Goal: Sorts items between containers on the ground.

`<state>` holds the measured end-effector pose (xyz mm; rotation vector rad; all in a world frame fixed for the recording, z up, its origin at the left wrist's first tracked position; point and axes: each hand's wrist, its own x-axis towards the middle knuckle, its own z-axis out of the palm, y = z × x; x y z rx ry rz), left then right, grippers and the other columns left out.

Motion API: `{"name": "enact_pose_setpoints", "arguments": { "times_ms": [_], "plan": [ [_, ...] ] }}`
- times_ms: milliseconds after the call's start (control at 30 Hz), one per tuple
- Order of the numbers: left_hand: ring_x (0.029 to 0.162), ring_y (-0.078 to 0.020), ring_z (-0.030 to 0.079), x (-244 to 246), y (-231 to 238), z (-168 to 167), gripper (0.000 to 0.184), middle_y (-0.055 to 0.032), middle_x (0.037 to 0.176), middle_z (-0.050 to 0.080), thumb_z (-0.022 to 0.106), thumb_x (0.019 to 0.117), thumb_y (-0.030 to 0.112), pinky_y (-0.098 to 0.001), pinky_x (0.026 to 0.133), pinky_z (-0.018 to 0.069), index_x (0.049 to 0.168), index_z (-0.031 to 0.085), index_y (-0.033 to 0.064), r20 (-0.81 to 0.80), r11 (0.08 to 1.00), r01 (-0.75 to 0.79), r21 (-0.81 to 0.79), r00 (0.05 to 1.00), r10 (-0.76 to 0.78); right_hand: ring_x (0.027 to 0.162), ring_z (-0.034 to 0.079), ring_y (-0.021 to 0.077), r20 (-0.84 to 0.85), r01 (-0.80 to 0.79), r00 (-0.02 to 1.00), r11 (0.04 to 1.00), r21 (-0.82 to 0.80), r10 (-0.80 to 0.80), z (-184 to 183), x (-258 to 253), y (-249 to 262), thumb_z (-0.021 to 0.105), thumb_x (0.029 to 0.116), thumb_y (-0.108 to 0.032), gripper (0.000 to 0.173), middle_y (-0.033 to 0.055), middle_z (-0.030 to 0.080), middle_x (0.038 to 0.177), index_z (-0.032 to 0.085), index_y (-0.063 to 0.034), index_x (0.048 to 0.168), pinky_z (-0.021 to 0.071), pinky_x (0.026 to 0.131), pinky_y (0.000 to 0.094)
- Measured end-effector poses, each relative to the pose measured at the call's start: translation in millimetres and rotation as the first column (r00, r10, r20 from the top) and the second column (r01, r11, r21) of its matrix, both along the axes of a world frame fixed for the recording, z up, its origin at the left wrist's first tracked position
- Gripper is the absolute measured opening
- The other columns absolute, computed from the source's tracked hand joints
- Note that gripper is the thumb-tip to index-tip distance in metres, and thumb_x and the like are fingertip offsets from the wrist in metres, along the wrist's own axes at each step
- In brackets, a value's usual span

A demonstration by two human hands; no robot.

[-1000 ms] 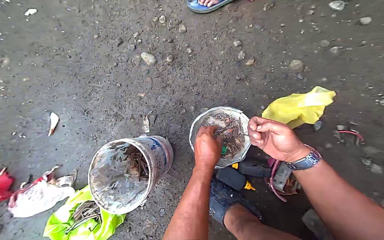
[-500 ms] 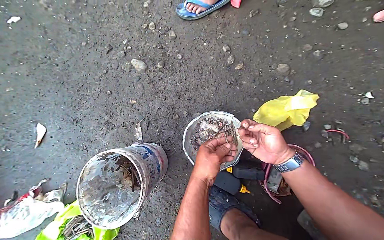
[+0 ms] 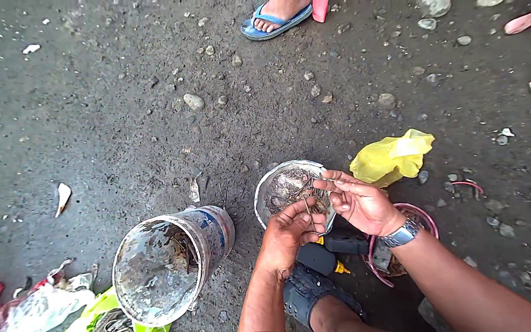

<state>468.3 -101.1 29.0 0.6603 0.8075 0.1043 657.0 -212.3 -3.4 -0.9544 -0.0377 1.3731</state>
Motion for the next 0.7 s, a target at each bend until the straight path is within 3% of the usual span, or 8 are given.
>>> {"name": "enact_pose_setpoints", "arguments": {
  "times_ms": [100,200,267,367,500,700],
  "plan": [
    [0.089,-0.0257,0.073,-3,0,1,0.031,-0.0237,0.107,0.072,0.050,0.1042,-0.001,-0.0354,0.078,0.0616,0.134,0.057,-0.0052,-0.008,1.000,-0.026,0.009,1.000,0.026,0.072,0.066,0.0094,-0.024,0.003,1.000,1.000,-0.012,-0.003,1,-2,2,0.031,0.1091,-0.022,0.041,0.0144,0.072,0.122,0.067,-0.0120,0.126,0.0525,0.060,0.0200],
    [0.090,-0.0278,0.073,-6,-1,2,0.027,-0.0243,0.108,0.071,0.053,0.1015,-0.004,-0.0377,0.080,0.0622,0.128,0.059,-0.0063,-0.007,0.998,-0.065,0.005,0.998,0.065,0.098,0.071,0.0178,-0.090,-0.024,0.996,0.999,0.030,0.027,1,-4,2,0.024,0.1103,-0.030,0.051,0.0149,0.068,0.132,0.063,-0.0104,0.137,0.0588,0.077,0.0286],
    [0.091,-0.0288,0.073,-7,-2,3,0.024,-0.0245,0.108,0.071,0.056,0.0999,-0.005,-0.0387,0.080,0.0625,0.124,0.058,-0.0068,-0.010,0.996,-0.088,0.014,0.996,0.088,0.115,0.068,0.0223,-0.153,-0.035,0.987,0.997,0.069,0.045,4,-5,3,0.020,0.1102,-0.037,0.058,0.0150,0.062,0.141,0.056,-0.0096,0.146,0.0586,0.091,0.0346],
    [0.091,-0.0295,0.074,-6,-2,5,0.020,-0.0248,0.106,0.071,0.059,0.0978,-0.006,-0.0392,0.080,0.0632,0.118,0.058,-0.0079,-0.027,0.992,-0.121,0.036,0.992,0.122,0.136,0.056,0.0267,-0.218,-0.037,0.974,0.990,0.136,0.066,7,-8,3,0.014,0.1090,-0.048,0.067,0.0141,0.052,0.154,0.045,-0.0095,0.155,0.0493,0.110,0.0419],
    [0.089,-0.0292,0.073,-2,-5,7,0.017,-0.0241,0.101,0.071,0.066,0.0943,-0.005,-0.0398,0.079,0.0634,0.110,0.060,-0.0087,-0.056,0.986,-0.143,0.082,0.987,0.148,0.147,0.044,0.0286,-0.254,-0.010,0.965,0.980,0.199,0.061,8,-14,4,0.010,0.1053,-0.060,0.079,0.0135,0.044,0.161,0.039,-0.0095,0.158,0.0386,0.119,0.0477],
    [0.084,-0.0282,0.073,10,-12,9,0.018,-0.0222,0.095,0.071,0.071,0.0913,-0.002,-0.0397,0.078,0.0634,0.107,0.063,-0.0078,-0.090,0.972,-0.120,0.201,0.986,0.140,0.150,0.040,0.0275,-0.275,0.021,0.960,0.965,0.261,0.053,12,-29,7,0.015,0.0987,-0.074,0.092,0.0131,0.039,0.163,0.034,-0.0091,0.161,0.0368,0.121,0.0459]
  ]
}}
